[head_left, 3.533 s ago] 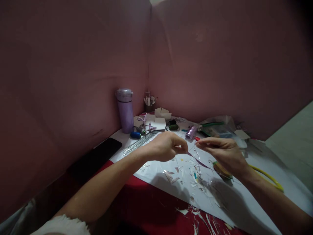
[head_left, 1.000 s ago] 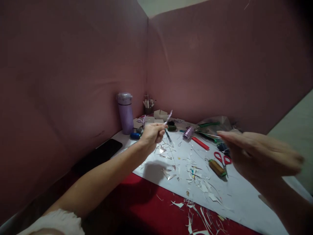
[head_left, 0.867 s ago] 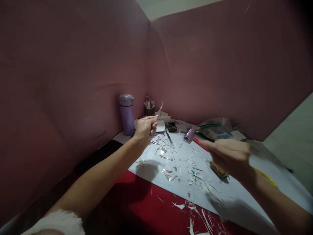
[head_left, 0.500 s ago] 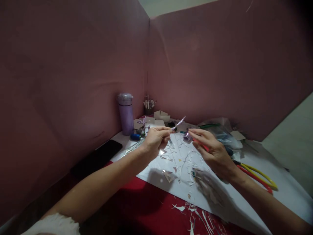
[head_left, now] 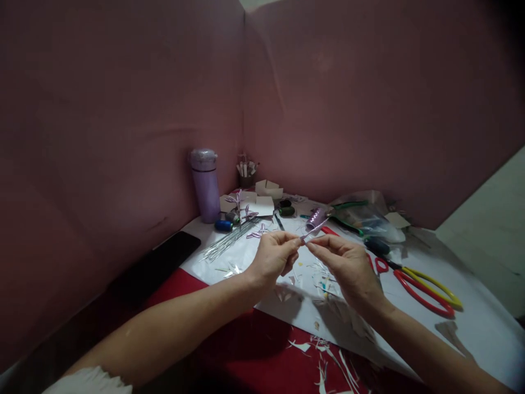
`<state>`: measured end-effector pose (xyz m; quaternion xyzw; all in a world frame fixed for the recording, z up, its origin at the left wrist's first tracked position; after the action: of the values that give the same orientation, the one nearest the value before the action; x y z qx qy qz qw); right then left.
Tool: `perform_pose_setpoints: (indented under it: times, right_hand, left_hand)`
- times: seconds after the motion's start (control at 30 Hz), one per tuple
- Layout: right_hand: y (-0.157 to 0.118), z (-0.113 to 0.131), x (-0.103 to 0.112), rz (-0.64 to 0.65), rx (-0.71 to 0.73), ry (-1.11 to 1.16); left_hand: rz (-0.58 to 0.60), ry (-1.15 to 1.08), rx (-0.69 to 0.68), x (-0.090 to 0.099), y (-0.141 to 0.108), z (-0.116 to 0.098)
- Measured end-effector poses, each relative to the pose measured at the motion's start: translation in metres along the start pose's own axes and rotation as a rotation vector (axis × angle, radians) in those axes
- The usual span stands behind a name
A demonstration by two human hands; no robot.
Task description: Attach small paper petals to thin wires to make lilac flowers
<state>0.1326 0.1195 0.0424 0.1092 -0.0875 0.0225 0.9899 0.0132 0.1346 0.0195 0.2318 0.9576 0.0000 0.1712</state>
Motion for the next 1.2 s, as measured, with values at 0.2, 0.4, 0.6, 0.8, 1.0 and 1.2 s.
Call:
perform_pose_setpoints:
  times: [0.2, 0.4, 0.6, 0.8, 1.0, 1.2]
  right_hand:
    - [0.001, -0.014, -0.004, 0.033, -0.041, -0.056]
    - [0.000, -0.008, -0.002, 0.033, -0.034, -0.097]
    - [-0.002, -0.008, -0.005, 0.054, -0.014, -0.119]
    - [-0.004, -0.009, -0.010, 0.070, 0.064, -0.183]
    - [-0.005, -0.002, -0.012, 0.065, 0.083, -0.228]
    - [-0.008, 0.001, -0.015, 0.090, 0.082, -0.265]
  left_hand:
    - [0.006, 0.206, 0.022, 0.002, -0.001, 0.005]
    - [0.046, 0.370, -0.001, 0.000, 0.000, 0.005]
    - [0.060, 0.305, 0.030, 0.001, -0.002, 0.005]
    - [0.072, 0.204, 0.101, -0.001, -0.003, 0.008]
    - [0.035, 0.223, 0.079, 0.004, -0.002, 0.008]
    - [0.013, 0.312, 0.060, 0.006, -0.003, 0.006]
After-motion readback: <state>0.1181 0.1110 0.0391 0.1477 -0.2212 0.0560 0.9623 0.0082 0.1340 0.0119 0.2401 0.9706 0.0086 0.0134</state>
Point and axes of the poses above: each hand's wrist, its own y-axis towards the middle knuckle, its own x-axis out of the back of the hand, z = x × y, the point moved 10 cm from there along y, towards the middle knuckle, and after that the axes turned 9 degrees about z, right-handed, at the moved point
